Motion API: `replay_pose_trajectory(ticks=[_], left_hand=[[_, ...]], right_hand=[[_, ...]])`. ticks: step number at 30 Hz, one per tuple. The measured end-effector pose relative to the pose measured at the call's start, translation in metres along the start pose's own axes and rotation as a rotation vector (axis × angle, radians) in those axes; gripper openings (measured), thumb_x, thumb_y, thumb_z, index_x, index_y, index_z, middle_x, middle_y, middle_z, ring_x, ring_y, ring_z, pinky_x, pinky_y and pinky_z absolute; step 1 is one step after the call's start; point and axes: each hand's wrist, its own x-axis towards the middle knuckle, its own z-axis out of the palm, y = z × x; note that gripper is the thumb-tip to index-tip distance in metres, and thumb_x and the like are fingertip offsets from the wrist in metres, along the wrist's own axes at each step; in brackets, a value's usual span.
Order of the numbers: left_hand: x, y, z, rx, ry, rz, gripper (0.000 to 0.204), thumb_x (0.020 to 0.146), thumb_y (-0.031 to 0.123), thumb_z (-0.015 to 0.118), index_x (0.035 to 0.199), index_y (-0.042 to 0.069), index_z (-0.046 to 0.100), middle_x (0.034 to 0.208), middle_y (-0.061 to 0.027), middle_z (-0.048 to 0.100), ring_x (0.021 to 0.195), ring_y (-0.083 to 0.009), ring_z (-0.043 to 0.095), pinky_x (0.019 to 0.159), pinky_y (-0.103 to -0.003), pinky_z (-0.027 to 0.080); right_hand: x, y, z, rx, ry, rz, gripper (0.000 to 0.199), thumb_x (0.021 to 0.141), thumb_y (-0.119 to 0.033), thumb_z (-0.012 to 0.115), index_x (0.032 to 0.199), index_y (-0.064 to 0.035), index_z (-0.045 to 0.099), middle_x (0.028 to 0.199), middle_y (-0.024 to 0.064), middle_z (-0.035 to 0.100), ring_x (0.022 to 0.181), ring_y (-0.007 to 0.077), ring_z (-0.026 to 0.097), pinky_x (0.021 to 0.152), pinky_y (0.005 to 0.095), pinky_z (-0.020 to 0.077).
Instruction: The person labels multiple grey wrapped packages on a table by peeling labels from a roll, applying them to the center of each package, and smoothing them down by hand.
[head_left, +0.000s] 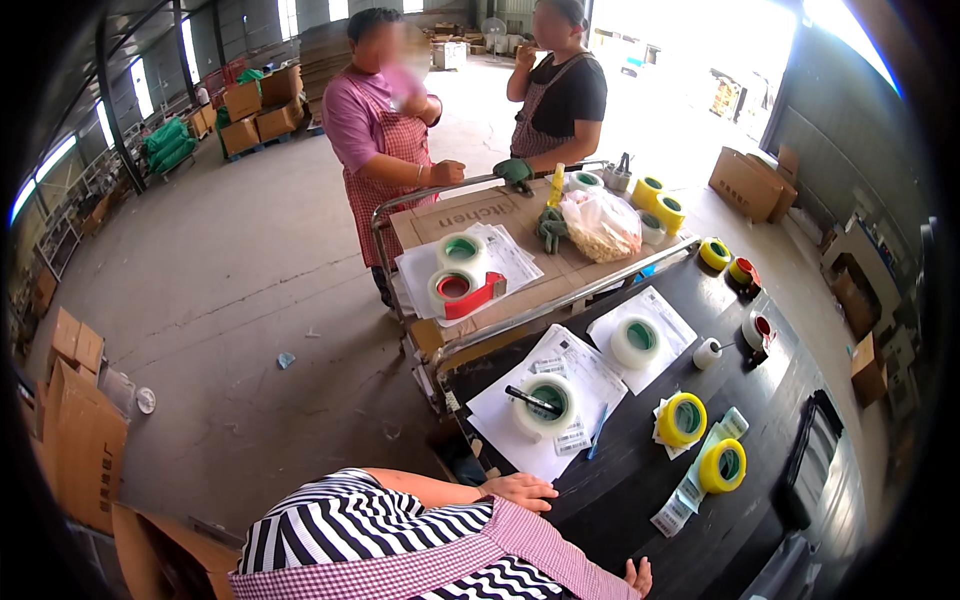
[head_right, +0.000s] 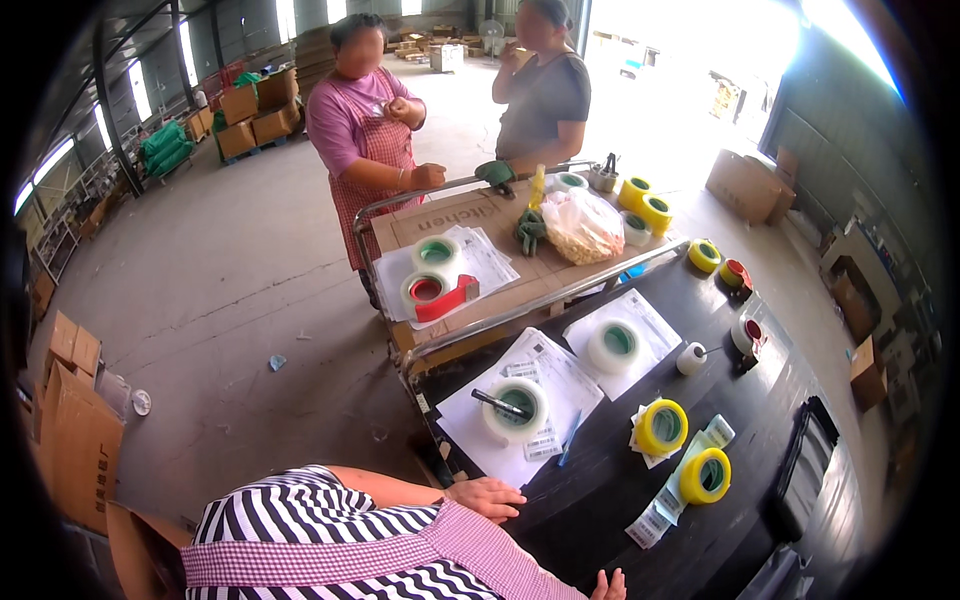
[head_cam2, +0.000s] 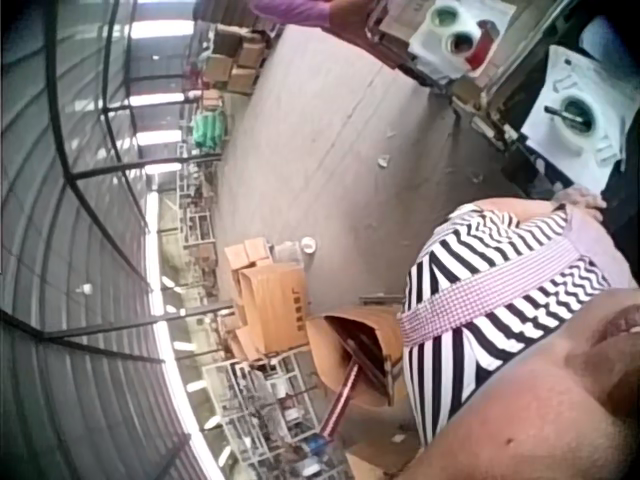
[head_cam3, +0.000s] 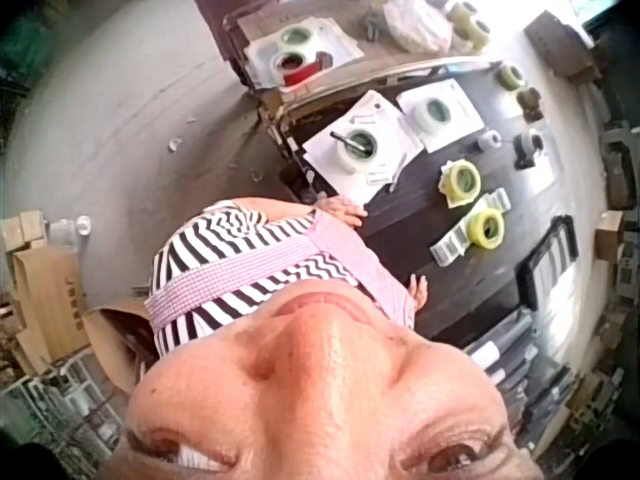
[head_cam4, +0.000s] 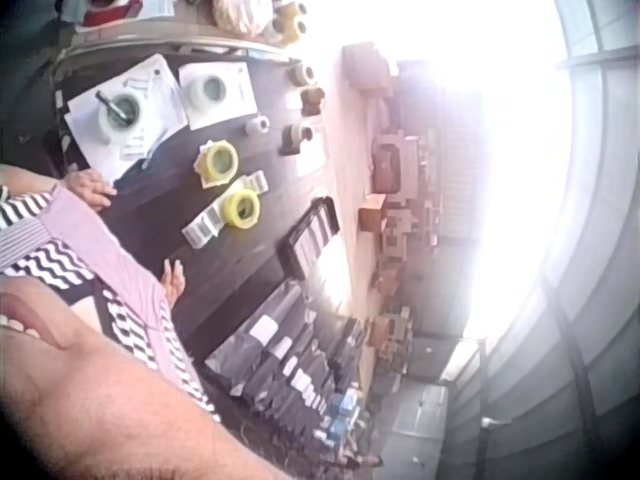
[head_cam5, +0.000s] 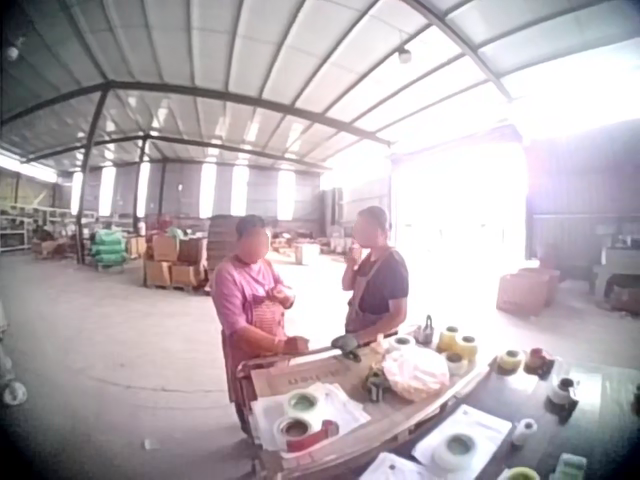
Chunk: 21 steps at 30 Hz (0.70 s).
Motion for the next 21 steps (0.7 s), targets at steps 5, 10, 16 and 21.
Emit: replay_pose_trajectory(ticks=[5, 10, 16, 21], left_hand=[[0.004, 0.001, 0.001, 0.036, 0.030, 0.027, 0.025, 0.092, 0.015, 0.069, 0.115, 0.006, 0.071, 0.135, -0.0151, 0.062, 0.127, -0.0317, 0.058, 0.103, -0.044, 0.048], [0.009, -0.016, 0.011, 0.032, 0.133, 0.149, 0.029, 0.081, 0.016, 0.075, 0.109, 0.009, 0.073, 0.130, -0.0118, 0.065, 0.116, -0.0296, 0.064, 0.095, -0.041, 0.050], [0.010, 0.009, -0.016, -0.027, 0.094, -0.036, 0.022, 0.083, 0.012, 0.075, 0.104, 0.008, 0.074, 0.125, -0.0112, 0.067, 0.119, -0.0291, 0.063, 0.101, -0.041, 0.048], [0.031, 0.012, -0.061, -0.111, 0.196, -0.130, 0.023, 0.086, 0.009, 0.070, 0.108, 0.011, 0.074, 0.126, -0.0104, 0.067, 0.117, -0.0283, 0.062, 0.101, -0.041, 0.048]], right_hand=[[-0.003, 0.017, 0.023, 0.307, 0.048, 0.156, 0.034, 0.103, -0.024, 0.055, 0.130, -0.0110, 0.070, 0.144, 0.0155, 0.057, 0.130, 0.0307, 0.055, 0.110, 0.0417, 0.0432], [0.032, -0.060, -0.034, -0.132, -0.192, 0.071, 0.056, 0.080, -0.016, 0.072, 0.134, -0.0073, 0.061, 0.150, 0.0194, 0.049, 0.139, 0.0355, 0.045, 0.117, 0.0491, 0.0312], [0.070, -0.131, -0.051, -0.218, -0.279, 0.183, 0.070, 0.072, -0.012, 0.079, 0.138, -0.0075, 0.055, 0.155, 0.0181, 0.043, 0.144, 0.0381, 0.038, 0.122, 0.0518, 0.0221], [0.090, -0.110, -0.057, -0.062, -0.274, 0.242, 0.045, 0.082, -0.015, 0.075, 0.125, -0.0061, 0.065, 0.124, 0.0153, 0.066, 0.116, 0.0326, 0.062, 0.107, 0.0464, 0.0420]])
